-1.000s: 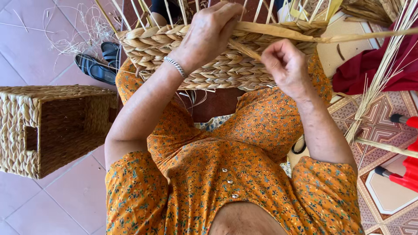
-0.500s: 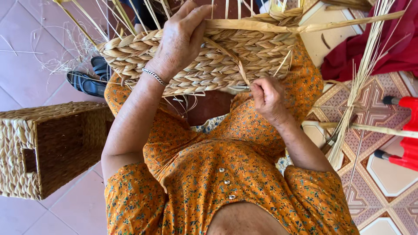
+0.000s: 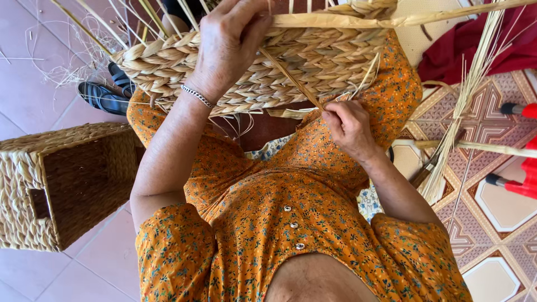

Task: The person weaves a basket by hand, interlacing dried palm leaves through a vertical frame. They repeatedly pull and tighten the weave, occasionally adjusting the basket's position to continue the pattern.

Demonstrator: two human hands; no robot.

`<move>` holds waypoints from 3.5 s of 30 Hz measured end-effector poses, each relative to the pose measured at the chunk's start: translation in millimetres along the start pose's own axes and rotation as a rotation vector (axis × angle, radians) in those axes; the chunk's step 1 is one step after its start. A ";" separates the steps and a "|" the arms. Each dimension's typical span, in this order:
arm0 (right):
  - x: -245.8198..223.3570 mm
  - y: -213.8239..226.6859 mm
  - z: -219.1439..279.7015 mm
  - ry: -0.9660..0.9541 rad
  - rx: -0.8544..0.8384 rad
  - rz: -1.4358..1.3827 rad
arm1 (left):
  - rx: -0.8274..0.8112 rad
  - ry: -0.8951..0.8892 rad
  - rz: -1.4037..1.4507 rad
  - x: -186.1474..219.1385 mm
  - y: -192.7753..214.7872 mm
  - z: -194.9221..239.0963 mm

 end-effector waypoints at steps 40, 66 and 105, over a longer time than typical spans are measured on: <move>-55.2 120.1 16.3 -0.429 0.025 -0.276 | -0.090 0.061 -0.279 -28.0 10.3 39.4; -40.2 34.5 -147.5 0.355 -0.153 0.590 | -0.297 -0.089 0.033 -8.3 24.1 2.2; -37.6 20.6 -197.6 0.308 -0.050 0.432 | -0.107 0.088 -0.115 -17.7 -8.5 4.7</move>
Point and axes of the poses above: each hand's wrist, its own z-axis away from the middle knuckle, its own y-axis out of the back of the hand, x = y × z, the point moved 5 cm from there along -z, towards the middle knuckle, and after that the axes turned 1 degree about -x, right-handed, at the moved point
